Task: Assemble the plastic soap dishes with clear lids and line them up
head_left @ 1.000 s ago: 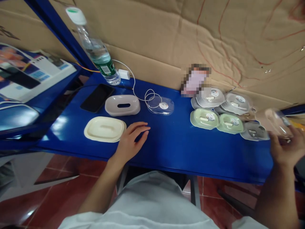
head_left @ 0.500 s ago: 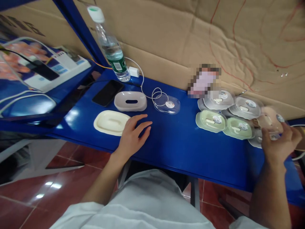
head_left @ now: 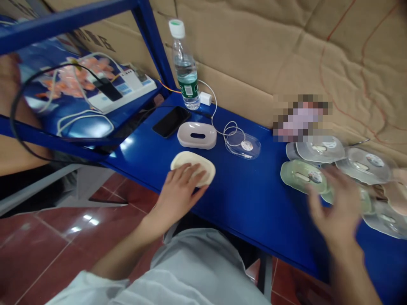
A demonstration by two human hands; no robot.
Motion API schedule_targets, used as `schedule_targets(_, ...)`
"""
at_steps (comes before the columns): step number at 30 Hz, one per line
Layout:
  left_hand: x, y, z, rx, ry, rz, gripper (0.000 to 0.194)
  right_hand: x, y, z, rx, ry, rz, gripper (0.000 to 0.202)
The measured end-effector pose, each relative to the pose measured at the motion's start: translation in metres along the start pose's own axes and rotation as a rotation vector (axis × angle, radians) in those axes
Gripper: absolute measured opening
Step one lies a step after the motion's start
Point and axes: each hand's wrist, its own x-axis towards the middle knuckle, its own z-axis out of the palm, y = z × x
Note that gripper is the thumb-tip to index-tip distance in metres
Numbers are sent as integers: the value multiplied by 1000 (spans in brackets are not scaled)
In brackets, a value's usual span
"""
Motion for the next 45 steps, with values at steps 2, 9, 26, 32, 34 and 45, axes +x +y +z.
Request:
schedule_targets(2,7,18,6,-39,-55,103,34,16,-47,31,133,-211,-182,58)
schedule_targets(9,43,44,18,-8,-162,381,52,32,-93,87,142,-382,-185,54)
schedule_targets(26,169,-73,-5,-219,-472,273,73,12,-83,91,188,-258,-51,52)
schedule_targets(32,161,-72,-1,-229,-488,268,90,13,-81,93,187,-309,-56,55)
schedule_targets(34,162,-78,0,-241,-466,265,83,12,-84,88,214,-281,-80,56)
schedule_targets(45,167,-66,1,-336,-224,275,80,11,-110,76,348,-482,-414,39)
